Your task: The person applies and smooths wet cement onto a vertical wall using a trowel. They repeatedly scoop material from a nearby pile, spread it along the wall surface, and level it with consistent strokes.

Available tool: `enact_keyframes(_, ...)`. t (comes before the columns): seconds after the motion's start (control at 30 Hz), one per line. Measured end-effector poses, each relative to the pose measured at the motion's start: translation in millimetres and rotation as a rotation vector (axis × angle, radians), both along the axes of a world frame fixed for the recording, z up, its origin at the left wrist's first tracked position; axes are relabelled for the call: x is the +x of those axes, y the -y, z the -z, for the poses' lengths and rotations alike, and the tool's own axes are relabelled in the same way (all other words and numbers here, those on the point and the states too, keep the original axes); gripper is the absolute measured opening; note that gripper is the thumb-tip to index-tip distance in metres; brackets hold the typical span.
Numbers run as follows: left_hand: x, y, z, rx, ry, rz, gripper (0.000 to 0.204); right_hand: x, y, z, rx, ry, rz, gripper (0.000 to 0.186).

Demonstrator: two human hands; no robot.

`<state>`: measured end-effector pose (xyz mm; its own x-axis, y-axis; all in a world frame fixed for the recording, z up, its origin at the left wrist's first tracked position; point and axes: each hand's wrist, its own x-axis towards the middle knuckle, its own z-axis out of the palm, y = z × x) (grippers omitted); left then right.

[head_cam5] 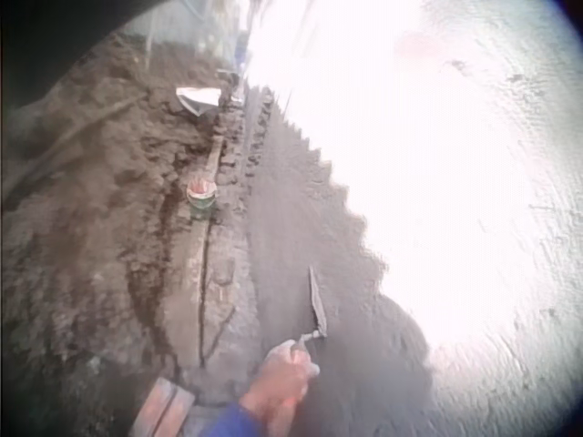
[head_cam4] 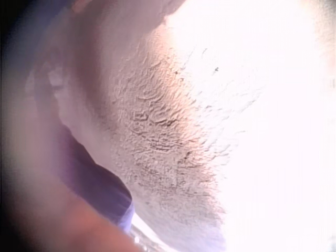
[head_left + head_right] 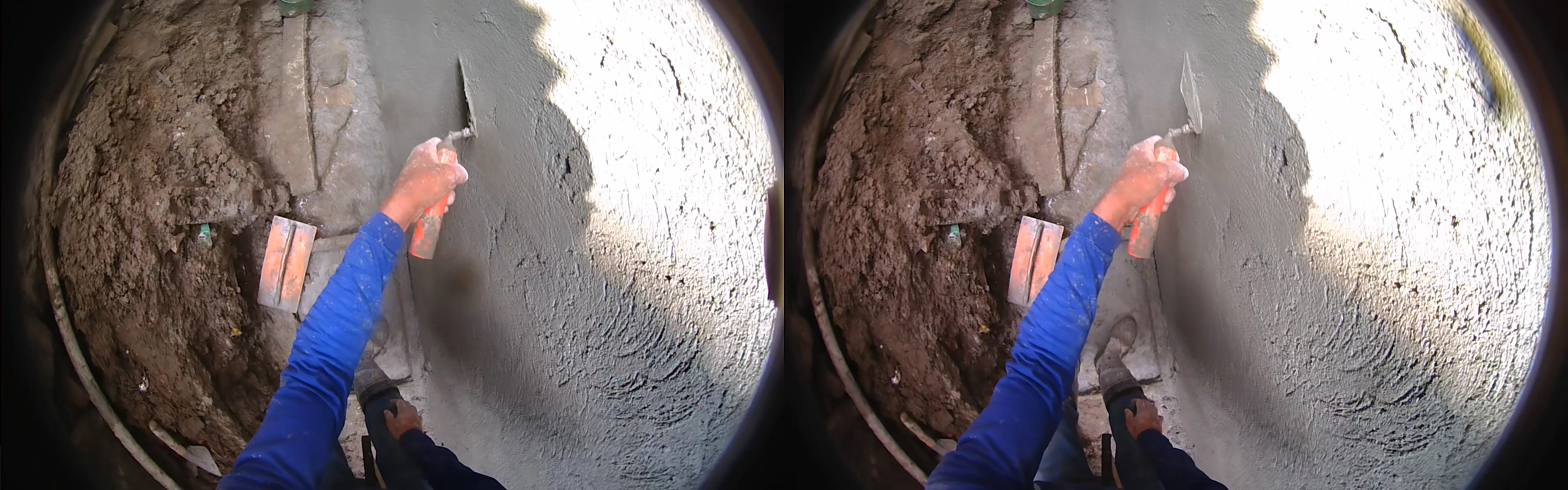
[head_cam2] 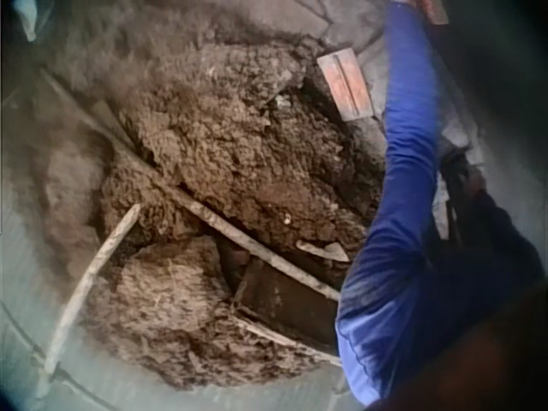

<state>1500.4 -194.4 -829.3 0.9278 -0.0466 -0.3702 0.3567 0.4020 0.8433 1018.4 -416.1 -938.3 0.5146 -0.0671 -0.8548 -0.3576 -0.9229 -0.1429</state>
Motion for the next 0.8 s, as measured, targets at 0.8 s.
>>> enact_keyframes(0.8, -85.7, 46.3, 32.5, 0.419, 0.174, -0.127, 0.033, 1.4, 2.1, -6.9, 0.011, -0.035, 0.009, 0.046)
